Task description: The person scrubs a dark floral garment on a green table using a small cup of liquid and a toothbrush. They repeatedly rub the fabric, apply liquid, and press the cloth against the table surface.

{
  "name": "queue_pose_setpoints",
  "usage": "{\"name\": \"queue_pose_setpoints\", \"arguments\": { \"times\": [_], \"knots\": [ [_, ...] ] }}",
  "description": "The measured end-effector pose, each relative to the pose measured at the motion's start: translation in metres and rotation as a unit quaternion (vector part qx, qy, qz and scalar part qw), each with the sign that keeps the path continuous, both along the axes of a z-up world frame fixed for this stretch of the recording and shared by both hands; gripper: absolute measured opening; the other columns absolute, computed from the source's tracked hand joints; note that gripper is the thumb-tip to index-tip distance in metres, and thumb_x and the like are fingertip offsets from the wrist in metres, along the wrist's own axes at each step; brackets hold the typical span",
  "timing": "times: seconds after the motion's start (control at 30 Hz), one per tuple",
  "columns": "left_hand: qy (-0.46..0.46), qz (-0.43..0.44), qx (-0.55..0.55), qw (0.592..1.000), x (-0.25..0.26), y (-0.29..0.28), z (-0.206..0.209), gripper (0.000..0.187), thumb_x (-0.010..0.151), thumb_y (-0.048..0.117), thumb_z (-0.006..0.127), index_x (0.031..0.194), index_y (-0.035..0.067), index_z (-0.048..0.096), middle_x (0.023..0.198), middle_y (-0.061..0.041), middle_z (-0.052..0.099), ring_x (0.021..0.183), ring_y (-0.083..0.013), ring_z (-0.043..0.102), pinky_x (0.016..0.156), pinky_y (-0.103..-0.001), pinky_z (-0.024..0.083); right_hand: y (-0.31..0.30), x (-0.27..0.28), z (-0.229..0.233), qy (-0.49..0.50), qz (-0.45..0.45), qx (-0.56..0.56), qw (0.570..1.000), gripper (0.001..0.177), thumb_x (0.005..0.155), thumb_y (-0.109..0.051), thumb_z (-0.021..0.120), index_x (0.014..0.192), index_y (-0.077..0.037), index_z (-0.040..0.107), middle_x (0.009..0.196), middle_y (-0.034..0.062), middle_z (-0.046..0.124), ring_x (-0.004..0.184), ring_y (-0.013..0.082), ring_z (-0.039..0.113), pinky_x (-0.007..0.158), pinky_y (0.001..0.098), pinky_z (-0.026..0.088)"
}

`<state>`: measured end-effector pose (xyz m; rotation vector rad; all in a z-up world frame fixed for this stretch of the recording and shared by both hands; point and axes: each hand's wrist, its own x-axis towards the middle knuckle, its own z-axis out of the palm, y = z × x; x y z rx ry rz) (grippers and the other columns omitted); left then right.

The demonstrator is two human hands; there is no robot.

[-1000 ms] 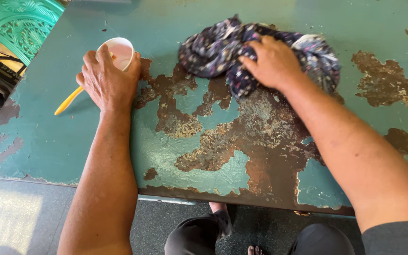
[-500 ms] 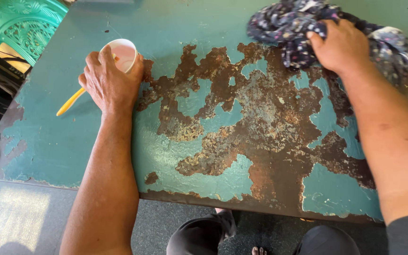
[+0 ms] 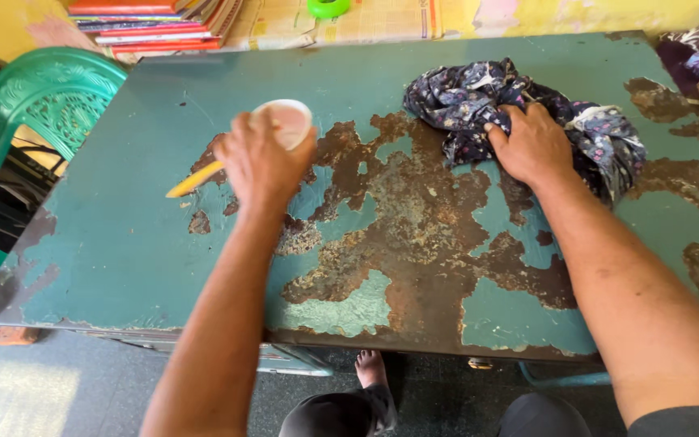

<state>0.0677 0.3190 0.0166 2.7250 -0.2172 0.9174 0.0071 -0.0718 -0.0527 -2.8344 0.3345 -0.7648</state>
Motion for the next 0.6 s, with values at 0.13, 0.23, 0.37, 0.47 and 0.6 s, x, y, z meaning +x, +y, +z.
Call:
{"name": "queue_pose_setpoints", "arguments": {
  "times": [0.13, 0.23, 0.37, 0.47, 0.6],
  "knots": [
    [0.032, -0.037, -0.055, 0.997, -0.014, -0.063, 0.004, 0.071, 0.081, 0.064, 0.074, 0.125, 0.008, 0.064, 0.122, -0.017, 0.059, 0.110, -0.0312, 0.059, 0.101, -0.051, 0.036, 0.001, -0.002, 0.001, -0.031, 0.019, -0.006, 0.999, 0.054, 0.102, -0.047, 0.059, 0.138, -0.007, 0.064, 0.127, 0.0274, 0.059, 0.121, 0.0436, 0.057, 0.098, 0.0525, 0.048],
    [-0.026, -0.070, -0.096, 0.993, -0.024, -0.099, 0.000, 0.066, 0.080, 0.061, 0.075, 0.120, 0.009, 0.067, 0.118, -0.014, 0.061, 0.110, -0.0340, 0.060, 0.100, -0.051, 0.038, 0.000, -0.006, 0.002, -0.048, 0.026, 0.000, 0.999, 0.052, 0.100, -0.046, 0.062, 0.135, -0.007, 0.066, 0.125, 0.0264, 0.060, 0.121, 0.0426, 0.057, 0.099, 0.0515, 0.048],
    [-0.061, -0.088, -0.081, 0.991, -0.023, -0.127, -0.011, 0.064, 0.078, 0.059, 0.076, 0.117, 0.008, 0.067, 0.118, -0.017, 0.060, 0.106, -0.0378, 0.060, 0.096, -0.052, 0.039, 0.001, -0.007, 0.003, -0.059, 0.029, -0.004, 0.998, 0.051, 0.099, -0.045, 0.063, 0.133, -0.008, 0.067, 0.126, 0.0268, 0.060, 0.120, 0.0420, 0.058, 0.099, 0.0506, 0.049],
    [-0.060, -0.095, -0.053, 0.992, -0.018, -0.129, -0.025, 0.066, 0.078, 0.059, 0.077, 0.118, 0.007, 0.067, 0.120, -0.019, 0.060, 0.104, -0.0391, 0.059, 0.097, -0.052, 0.039, -0.003, 0.002, 0.003, -0.020, 0.024, 0.003, 1.000, 0.055, 0.101, -0.048, 0.060, 0.134, -0.005, 0.064, 0.126, 0.0285, 0.057, 0.117, 0.0426, 0.057, 0.095, 0.0518, 0.048],
    [-0.069, -0.104, -0.022, 0.992, -0.004, -0.125, -0.028, 0.072, 0.081, 0.060, 0.076, 0.123, 0.003, 0.065, 0.124, -0.023, 0.058, 0.107, -0.0386, 0.059, 0.097, -0.055, 0.038, -0.003, 0.002, 0.003, 0.010, 0.010, 0.008, 1.000, 0.056, 0.104, -0.049, 0.056, 0.140, -0.006, 0.061, 0.126, 0.0250, 0.058, 0.116, 0.0405, 0.061, 0.095, 0.0512, 0.051]
  ]
}}
